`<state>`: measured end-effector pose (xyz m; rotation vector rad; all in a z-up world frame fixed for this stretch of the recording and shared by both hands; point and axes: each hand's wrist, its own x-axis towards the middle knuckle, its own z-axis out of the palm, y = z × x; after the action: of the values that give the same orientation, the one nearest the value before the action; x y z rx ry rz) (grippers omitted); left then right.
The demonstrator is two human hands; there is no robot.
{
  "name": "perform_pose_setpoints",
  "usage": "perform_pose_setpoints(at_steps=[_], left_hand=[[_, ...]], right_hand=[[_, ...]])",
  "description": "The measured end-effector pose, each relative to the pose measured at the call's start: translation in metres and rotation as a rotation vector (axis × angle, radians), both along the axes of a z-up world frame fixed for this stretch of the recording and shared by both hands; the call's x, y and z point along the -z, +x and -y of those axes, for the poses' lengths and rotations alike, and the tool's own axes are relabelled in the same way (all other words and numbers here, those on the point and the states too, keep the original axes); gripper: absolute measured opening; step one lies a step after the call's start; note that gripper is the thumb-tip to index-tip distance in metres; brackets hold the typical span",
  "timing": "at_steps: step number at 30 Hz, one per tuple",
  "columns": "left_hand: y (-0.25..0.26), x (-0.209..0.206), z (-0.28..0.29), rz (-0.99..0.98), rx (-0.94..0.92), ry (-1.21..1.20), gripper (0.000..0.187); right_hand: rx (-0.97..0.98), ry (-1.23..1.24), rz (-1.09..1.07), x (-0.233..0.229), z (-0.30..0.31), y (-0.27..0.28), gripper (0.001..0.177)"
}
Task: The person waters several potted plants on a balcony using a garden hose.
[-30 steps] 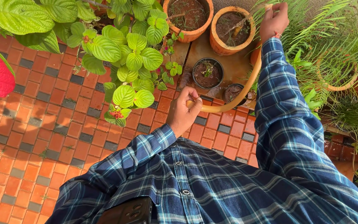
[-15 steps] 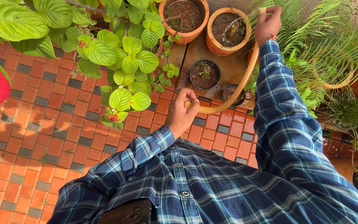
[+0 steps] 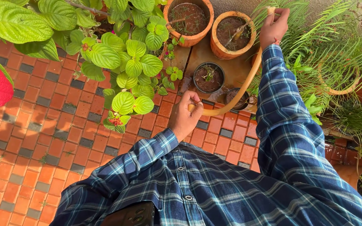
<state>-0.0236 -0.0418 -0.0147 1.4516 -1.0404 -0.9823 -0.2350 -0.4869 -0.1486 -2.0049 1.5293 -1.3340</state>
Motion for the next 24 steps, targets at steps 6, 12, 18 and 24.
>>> perform_pose_setpoints(at_steps=[6,12,18,24], left_hand=[[-0.001,0.004,0.001,-0.004,0.002,0.000,0.017],[-0.003,0.007,0.002,-0.020,-0.015,0.009,0.016],[-0.003,0.010,0.002,0.002,-0.034,-0.002,0.015],[-0.003,0.010,0.005,0.004,-0.031,0.020,0.014]], right_hand=[[0.012,-0.061,0.031,0.004,-0.010,0.006,0.014],[-0.014,0.008,0.029,0.003,-0.021,0.010,0.014],[0.031,-0.001,0.021,0.013,-0.022,0.010,0.014],[0.027,0.034,0.047,-0.006,-0.047,0.020,0.014]])
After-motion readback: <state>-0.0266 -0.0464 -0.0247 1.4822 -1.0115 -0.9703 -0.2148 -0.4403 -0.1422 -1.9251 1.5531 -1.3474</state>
